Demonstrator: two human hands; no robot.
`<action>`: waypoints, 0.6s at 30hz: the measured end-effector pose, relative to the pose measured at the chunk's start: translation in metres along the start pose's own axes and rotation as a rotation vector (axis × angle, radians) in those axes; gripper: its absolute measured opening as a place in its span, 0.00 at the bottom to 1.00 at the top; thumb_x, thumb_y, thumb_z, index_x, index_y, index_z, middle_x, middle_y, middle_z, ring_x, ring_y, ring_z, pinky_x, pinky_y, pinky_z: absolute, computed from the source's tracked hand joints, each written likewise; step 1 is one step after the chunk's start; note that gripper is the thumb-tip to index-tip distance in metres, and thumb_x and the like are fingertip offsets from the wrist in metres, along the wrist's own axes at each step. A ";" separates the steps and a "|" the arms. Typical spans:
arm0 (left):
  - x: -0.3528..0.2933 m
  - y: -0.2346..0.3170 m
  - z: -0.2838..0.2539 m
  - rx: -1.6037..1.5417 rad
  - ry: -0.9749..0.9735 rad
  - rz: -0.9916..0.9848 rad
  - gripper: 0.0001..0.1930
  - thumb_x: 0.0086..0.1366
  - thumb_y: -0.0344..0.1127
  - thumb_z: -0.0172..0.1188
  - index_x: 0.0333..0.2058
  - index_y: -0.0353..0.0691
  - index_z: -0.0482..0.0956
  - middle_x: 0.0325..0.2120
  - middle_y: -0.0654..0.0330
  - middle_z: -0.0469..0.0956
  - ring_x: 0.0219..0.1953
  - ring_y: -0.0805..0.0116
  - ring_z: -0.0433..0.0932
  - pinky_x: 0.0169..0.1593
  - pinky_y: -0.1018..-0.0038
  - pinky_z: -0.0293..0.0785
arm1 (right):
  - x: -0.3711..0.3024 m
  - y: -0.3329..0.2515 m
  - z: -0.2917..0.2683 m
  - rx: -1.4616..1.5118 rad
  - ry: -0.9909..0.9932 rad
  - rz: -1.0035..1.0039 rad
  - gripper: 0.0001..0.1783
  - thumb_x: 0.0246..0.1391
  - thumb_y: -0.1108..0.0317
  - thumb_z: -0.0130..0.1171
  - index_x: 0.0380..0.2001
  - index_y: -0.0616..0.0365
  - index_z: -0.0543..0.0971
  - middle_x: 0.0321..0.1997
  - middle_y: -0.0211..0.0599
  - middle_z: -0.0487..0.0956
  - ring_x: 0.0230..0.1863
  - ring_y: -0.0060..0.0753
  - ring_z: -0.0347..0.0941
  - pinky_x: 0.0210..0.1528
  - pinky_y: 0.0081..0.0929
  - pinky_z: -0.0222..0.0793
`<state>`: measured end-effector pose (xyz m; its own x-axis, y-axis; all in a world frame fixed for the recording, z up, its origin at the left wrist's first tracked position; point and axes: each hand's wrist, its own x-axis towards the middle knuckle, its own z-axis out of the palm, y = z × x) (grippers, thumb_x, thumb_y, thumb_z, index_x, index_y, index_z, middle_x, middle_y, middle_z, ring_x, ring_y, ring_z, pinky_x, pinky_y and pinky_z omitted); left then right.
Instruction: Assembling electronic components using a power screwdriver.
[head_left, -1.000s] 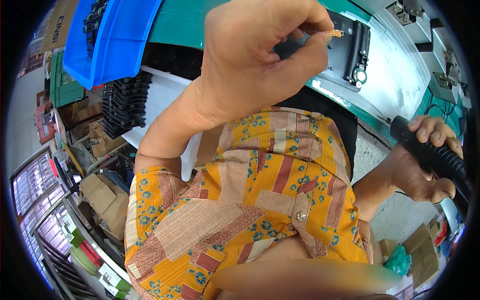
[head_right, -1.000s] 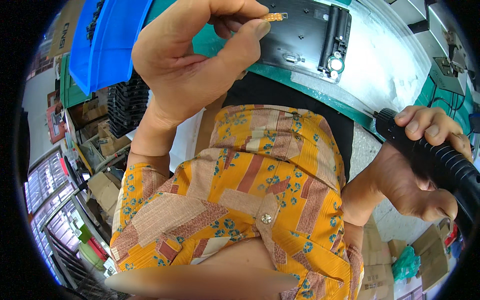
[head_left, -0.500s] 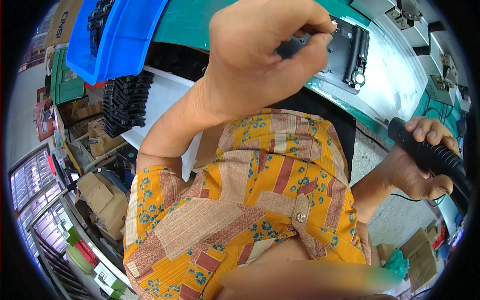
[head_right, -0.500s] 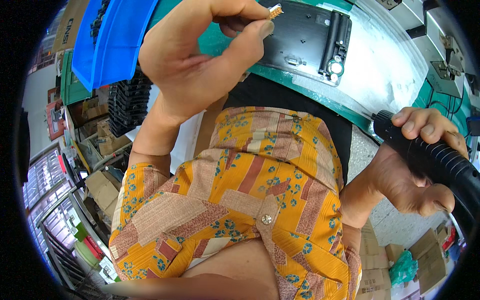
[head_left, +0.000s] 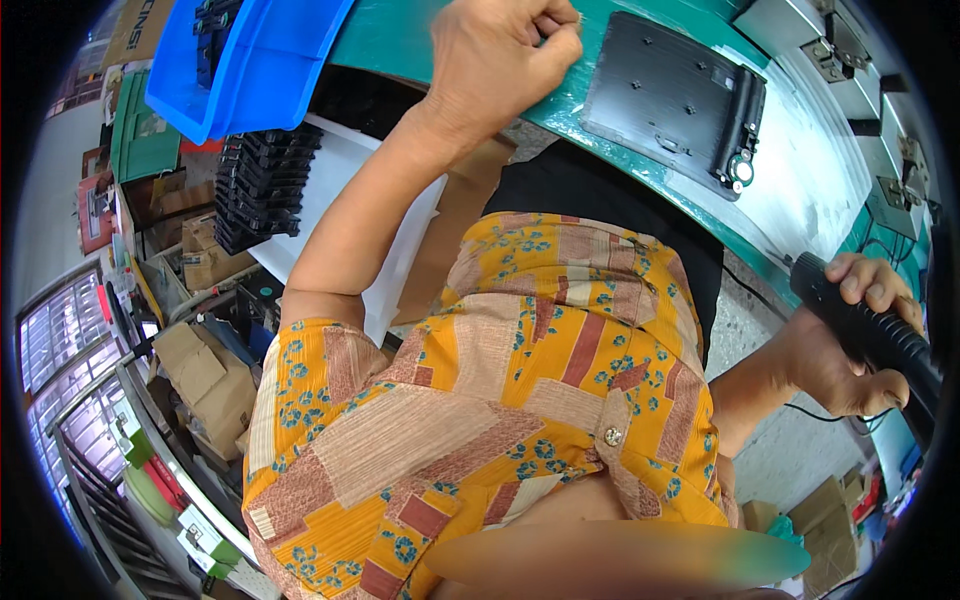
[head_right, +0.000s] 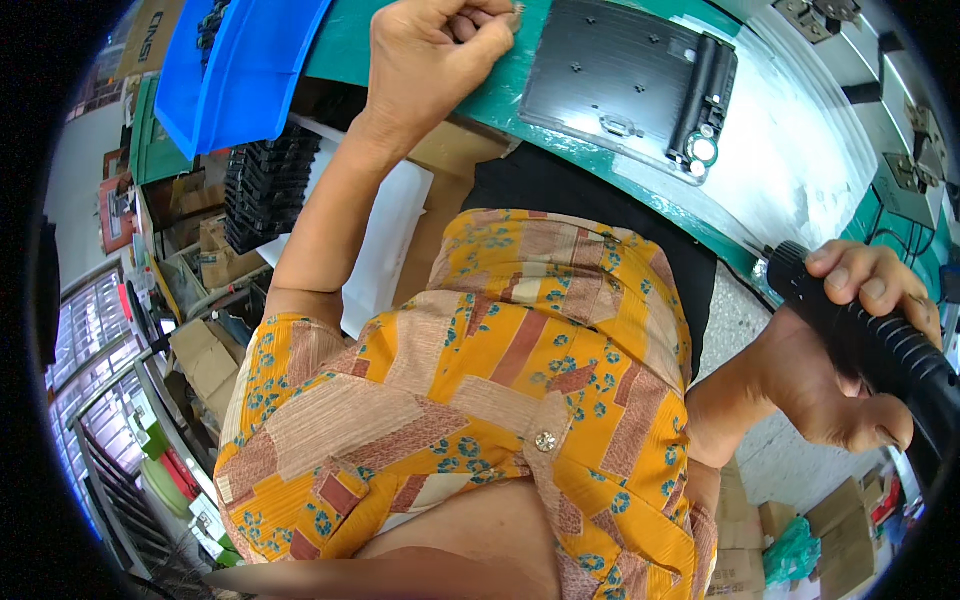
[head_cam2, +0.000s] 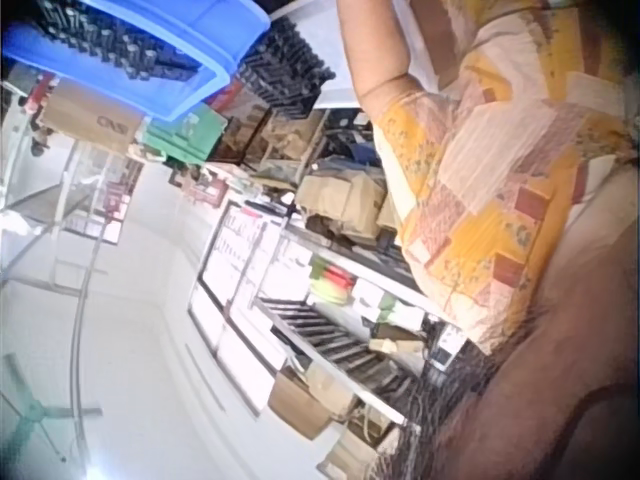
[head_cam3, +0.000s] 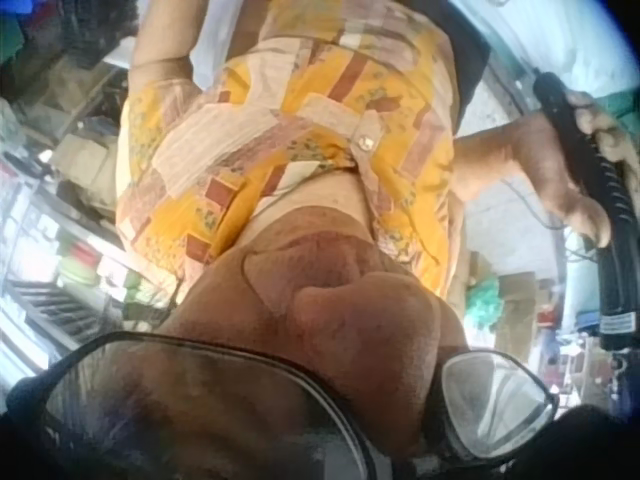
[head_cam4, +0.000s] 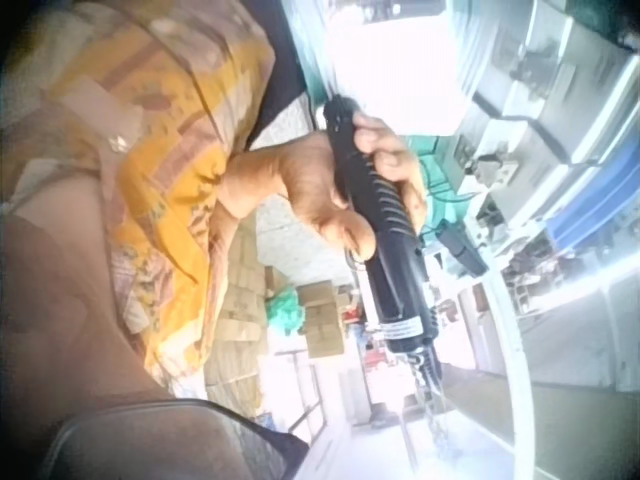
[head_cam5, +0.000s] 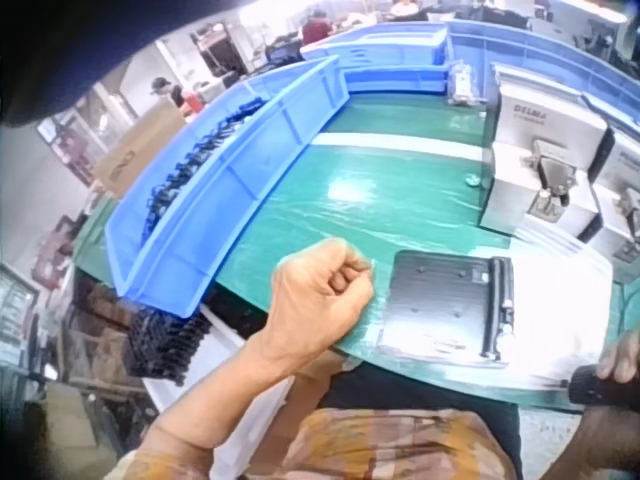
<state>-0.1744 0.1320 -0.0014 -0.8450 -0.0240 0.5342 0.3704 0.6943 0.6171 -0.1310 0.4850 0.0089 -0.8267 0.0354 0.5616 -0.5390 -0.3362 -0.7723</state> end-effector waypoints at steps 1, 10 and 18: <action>-0.002 0.008 -0.003 -0.020 -0.028 -0.045 0.03 0.54 0.23 0.65 0.25 0.32 0.80 0.18 0.58 0.79 0.18 0.78 0.74 0.24 0.77 0.69 | 0.000 0.000 -0.002 -0.005 0.003 -0.003 0.44 0.52 0.23 0.56 0.50 0.54 0.76 0.40 0.38 0.75 0.36 0.36 0.75 0.40 0.37 0.76; 0.032 -0.019 -0.022 0.012 -0.252 0.409 0.04 0.58 0.23 0.65 0.33 0.34 0.83 0.27 0.55 0.76 0.30 0.58 0.78 0.34 0.67 0.73 | 0.002 0.000 -0.002 -0.049 0.059 -0.019 0.38 0.53 0.28 0.56 0.44 0.55 0.80 0.35 0.38 0.74 0.34 0.36 0.74 0.39 0.38 0.73; 0.039 -0.023 -0.033 0.049 -0.423 0.402 0.04 0.57 0.25 0.66 0.31 0.34 0.81 0.28 0.54 0.77 0.33 0.56 0.78 0.38 0.66 0.74 | 0.000 0.001 -0.012 -0.033 -0.005 -0.034 0.43 0.50 0.24 0.59 0.49 0.54 0.76 0.38 0.40 0.74 0.36 0.37 0.76 0.39 0.38 0.77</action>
<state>-0.2032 0.0917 0.0248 -0.7262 0.5303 0.4375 0.6839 0.6222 0.3811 -0.1335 0.4959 0.0051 -0.8073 0.0417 0.5887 -0.5716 -0.3035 -0.7623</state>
